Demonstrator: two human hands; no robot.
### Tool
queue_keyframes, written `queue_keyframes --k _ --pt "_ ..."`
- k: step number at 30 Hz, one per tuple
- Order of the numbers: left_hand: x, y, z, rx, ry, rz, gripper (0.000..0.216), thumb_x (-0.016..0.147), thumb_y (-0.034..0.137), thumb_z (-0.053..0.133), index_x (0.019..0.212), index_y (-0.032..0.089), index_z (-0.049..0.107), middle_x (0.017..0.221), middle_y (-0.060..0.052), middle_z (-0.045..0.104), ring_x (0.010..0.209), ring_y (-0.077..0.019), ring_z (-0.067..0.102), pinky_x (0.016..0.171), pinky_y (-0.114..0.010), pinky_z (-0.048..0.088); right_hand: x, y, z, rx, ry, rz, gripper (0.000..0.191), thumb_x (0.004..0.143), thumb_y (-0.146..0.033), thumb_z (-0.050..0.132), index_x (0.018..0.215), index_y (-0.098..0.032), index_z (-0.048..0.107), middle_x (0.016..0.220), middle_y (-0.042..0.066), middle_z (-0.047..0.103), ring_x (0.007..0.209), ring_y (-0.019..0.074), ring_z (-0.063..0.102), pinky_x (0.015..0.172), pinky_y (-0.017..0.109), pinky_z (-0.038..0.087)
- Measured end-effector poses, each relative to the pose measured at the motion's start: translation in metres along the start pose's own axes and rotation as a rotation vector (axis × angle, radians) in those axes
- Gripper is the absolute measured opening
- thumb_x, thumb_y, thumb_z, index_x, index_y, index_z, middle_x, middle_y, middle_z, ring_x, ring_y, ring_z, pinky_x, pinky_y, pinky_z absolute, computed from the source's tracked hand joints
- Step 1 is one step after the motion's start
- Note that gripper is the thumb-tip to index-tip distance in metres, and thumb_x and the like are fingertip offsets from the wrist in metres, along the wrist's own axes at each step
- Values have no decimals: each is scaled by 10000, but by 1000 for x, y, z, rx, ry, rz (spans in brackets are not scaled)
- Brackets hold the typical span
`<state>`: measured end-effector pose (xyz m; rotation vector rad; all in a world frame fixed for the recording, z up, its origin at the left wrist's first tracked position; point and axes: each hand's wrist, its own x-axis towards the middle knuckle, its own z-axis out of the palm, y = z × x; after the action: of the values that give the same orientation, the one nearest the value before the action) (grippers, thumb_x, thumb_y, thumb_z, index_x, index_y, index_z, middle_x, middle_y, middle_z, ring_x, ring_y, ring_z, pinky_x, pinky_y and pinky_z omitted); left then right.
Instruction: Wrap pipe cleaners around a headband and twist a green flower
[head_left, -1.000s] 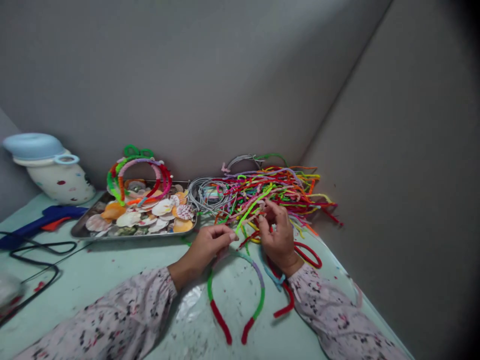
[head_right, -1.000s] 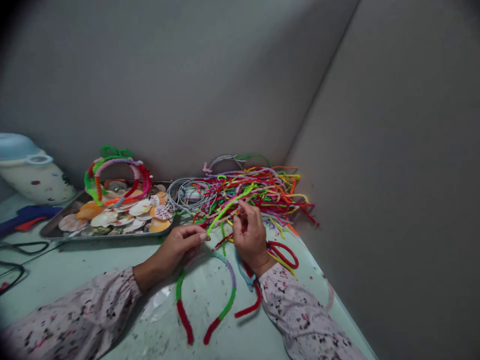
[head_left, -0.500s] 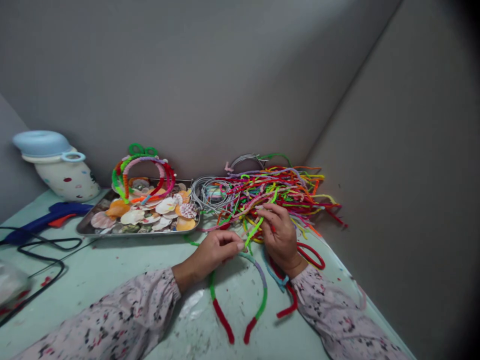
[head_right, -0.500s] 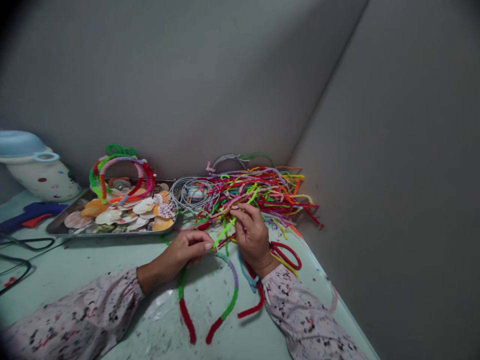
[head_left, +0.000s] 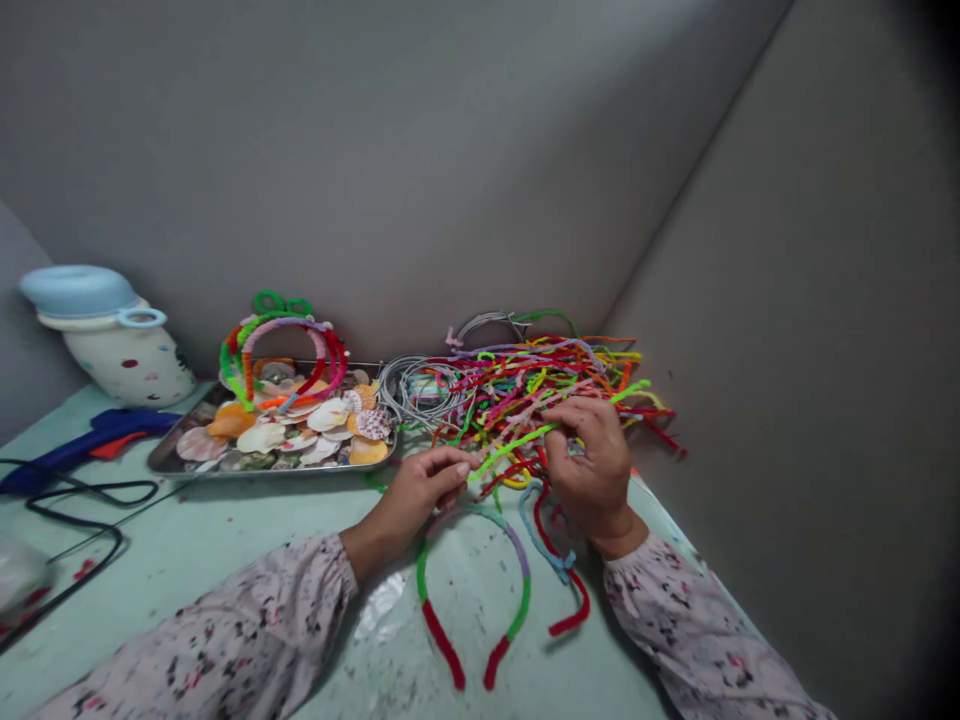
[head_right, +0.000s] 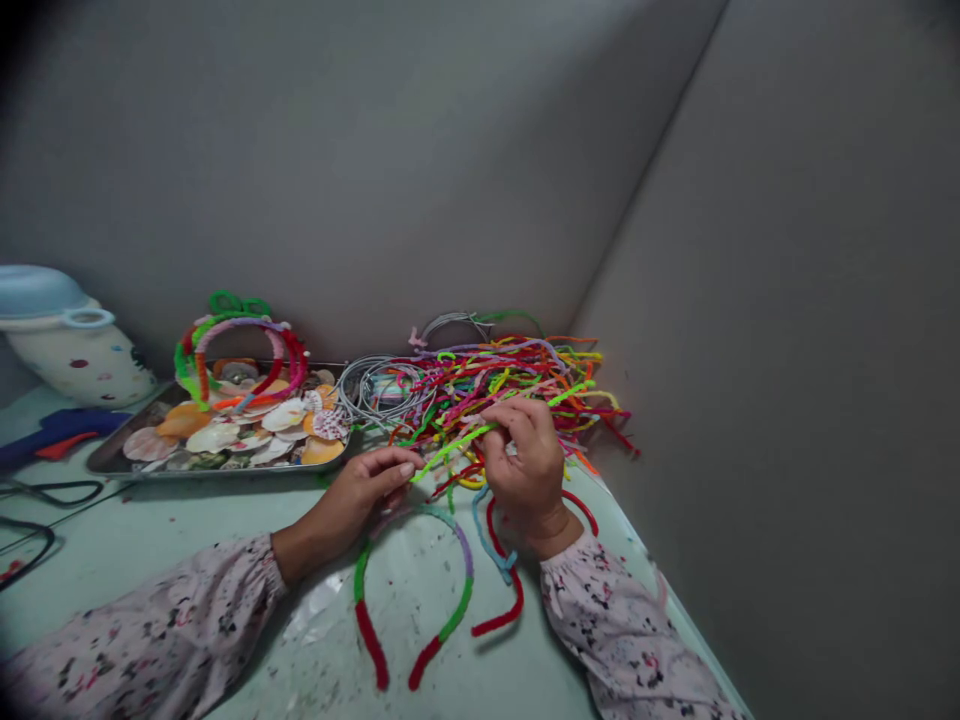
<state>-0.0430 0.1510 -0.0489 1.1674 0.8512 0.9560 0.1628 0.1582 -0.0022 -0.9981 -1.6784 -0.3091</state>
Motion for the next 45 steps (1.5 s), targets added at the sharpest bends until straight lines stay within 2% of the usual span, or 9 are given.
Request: queue_keyframes --k 5,9,13,18,25,30,40,42,45 --pt "5 -2 -2 -68 63 34 245 772 341 652 894 128 654 559 40 469 477 -50 385 432 -162 255 0 -4 3 40 -219 62 285 791 -40 489 958 -215 640 972 69 600 923 197 587 806 341 508" --pt "6 -4 -2 -178 72 21 280 735 355 692 902 134 648 589 39 486 474 -45 370 432 -167 245 -12 -17 10 112 -512 -22 274 799 -71 545 1020 -213 626 1039 71 601 954 185 590 805 307 502" --pt "6 -3 -2 -280 47 1 297 703 345 726 884 129 635 589 45 482 465 -33 367 430 -156 260 -20 -24 11 80 -677 -67 182 857 -153 548 1012 -212 624 974 55 625 867 158 611 736 260 491" --pt "6 -1 -2 -310 -20 -28 288 742 357 692 896 121 632 695 -1 577 470 -31 433 421 -150 296 -15 -25 5 -109 -656 -140 143 896 -226 532 961 -230 658 832 28 644 757 142 595 664 240 420" --pt "6 -5 -1 -251 -72 -58 275 783 380 639 869 120 623 664 -3 566 433 -36 430 373 -157 289 -8 -23 2 -213 -620 -222 137 885 -253 549 865 -225 681 717 38 635 733 183 517 631 290 352" --pt "6 -8 -2 -167 -46 -91 264 753 394 659 818 147 592 602 26 541 386 -38 397 321 -148 246 -6 -19 3 -170 -659 -240 122 874 -259 569 878 -219 684 746 52 643 805 202 520 738 326 366" --pt "3 -3 3 -15 -45 -90 269 779 406 626 753 144 575 582 26 538 381 -39 399 315 -146 242 -6 -18 3 -187 -722 -226 123 874 -247 568 851 -203 681 755 52 635 783 202 508 734 337 370" --pt "4 -5 2 -20 -48 -106 276 786 415 616 768 141 586 598 19 549 376 -39 393 302 -147 234 -3 -18 2 -187 -710 -237 117 867 -234 576 837 -205 685 749 55 627 785 201 513 722 334 378" --pt "5 -4 1 -131 -64 -113 258 795 388 620 795 130 606 605 18 547 383 -35 393 302 -141 234 -3 -20 1 -160 -589 -236 158 856 -220 585 984 -221 679 910 79 646 874 220 531 757 352 399"
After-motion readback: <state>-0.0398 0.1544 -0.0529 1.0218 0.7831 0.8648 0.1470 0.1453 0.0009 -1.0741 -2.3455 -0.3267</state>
